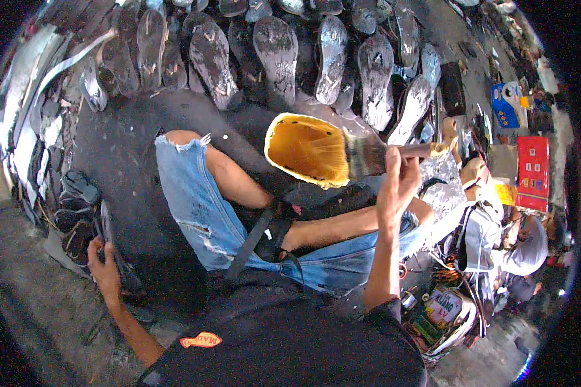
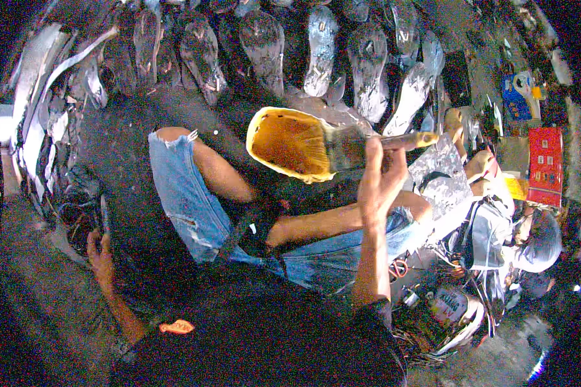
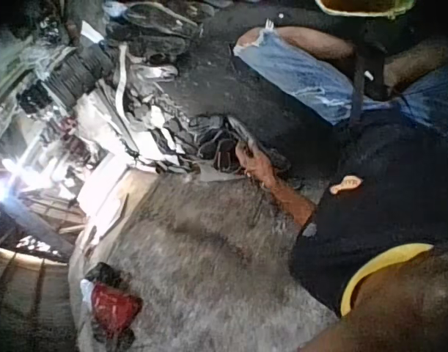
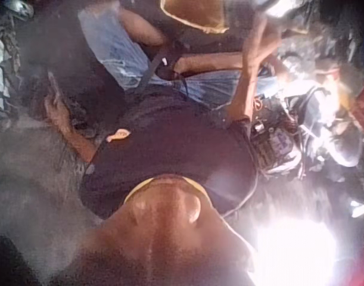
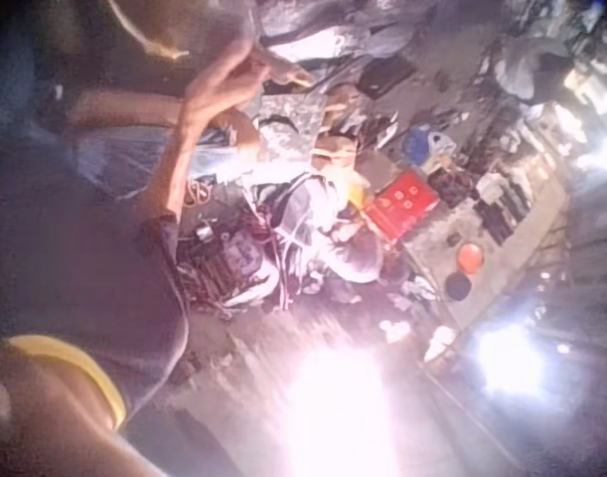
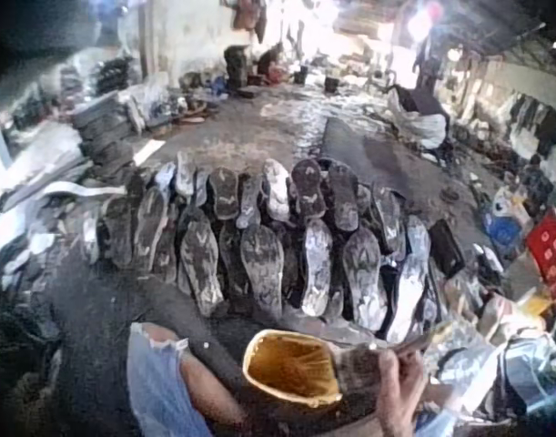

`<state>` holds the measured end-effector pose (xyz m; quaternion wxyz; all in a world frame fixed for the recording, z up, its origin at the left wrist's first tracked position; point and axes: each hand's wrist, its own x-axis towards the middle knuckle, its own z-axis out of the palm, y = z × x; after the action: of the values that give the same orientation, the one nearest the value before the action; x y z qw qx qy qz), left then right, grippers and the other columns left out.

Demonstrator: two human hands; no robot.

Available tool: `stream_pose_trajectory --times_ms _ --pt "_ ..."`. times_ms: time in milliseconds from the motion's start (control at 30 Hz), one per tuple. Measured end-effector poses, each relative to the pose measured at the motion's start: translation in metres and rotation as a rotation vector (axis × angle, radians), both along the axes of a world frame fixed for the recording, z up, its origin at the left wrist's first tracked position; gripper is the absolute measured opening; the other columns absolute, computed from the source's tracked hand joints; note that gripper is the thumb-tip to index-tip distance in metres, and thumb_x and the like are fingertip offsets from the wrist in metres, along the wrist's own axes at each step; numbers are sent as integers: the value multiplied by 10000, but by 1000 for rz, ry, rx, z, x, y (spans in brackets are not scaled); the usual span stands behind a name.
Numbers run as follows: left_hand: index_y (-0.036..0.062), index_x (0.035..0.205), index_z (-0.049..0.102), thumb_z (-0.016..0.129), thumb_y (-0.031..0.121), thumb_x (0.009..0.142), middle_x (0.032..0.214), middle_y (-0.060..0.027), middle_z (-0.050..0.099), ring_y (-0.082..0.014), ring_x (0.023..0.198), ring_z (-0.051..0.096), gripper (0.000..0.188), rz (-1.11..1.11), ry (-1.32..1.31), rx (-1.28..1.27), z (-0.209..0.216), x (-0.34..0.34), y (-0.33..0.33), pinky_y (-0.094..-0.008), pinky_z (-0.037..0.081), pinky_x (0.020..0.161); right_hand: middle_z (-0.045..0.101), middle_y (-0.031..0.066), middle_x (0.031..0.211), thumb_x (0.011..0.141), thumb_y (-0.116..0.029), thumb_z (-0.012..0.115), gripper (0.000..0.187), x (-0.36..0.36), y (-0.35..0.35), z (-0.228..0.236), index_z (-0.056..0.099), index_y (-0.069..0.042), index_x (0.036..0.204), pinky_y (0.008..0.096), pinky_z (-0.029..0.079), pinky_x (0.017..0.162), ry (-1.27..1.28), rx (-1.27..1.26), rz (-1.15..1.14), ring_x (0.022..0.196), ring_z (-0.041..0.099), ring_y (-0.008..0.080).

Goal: The person sits on the floor and repeatedly picks up black slippers, applies a brown substance to the soles using a brush, and places them back in a pile. The task involves handling multiple slippers one at a time.

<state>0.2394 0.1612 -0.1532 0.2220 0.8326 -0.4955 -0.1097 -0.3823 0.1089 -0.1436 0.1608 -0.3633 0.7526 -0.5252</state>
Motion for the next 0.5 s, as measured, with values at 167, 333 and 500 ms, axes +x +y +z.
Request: stream_pose_trajectory --times_ms 167,333,500 --pt "14 1171 696 700 50 923 1408 -189 634 -358 1310 580 251 -603 98 -73 32 -170 -40 -447 450 1106 745 181 963 971 -292 696 365 -38 17 -23 681 57 1078 400 525 860 88 171 27 898 680 247" --pt "113 1334 712 713 40 876 1571 -130 511 -379 1465 411 464 -746 -118 1 -2 -233 -29 -485 332 1207 746 93 962 941 -305 751 391 -14 49 -18 720 41 1120 345 538 840 -403 284 288 867 673 174" --pt "22 1400 632 678 72 885 1496 -160 571 -341 1318 562 519 -601 489 -14 2 -250 -43 -435 426 1143 750 133 1153 1026 -197 671 252 -41 22 -3 669 -1 1184 357 635 841 -1226 -392 -45 985 757 226"
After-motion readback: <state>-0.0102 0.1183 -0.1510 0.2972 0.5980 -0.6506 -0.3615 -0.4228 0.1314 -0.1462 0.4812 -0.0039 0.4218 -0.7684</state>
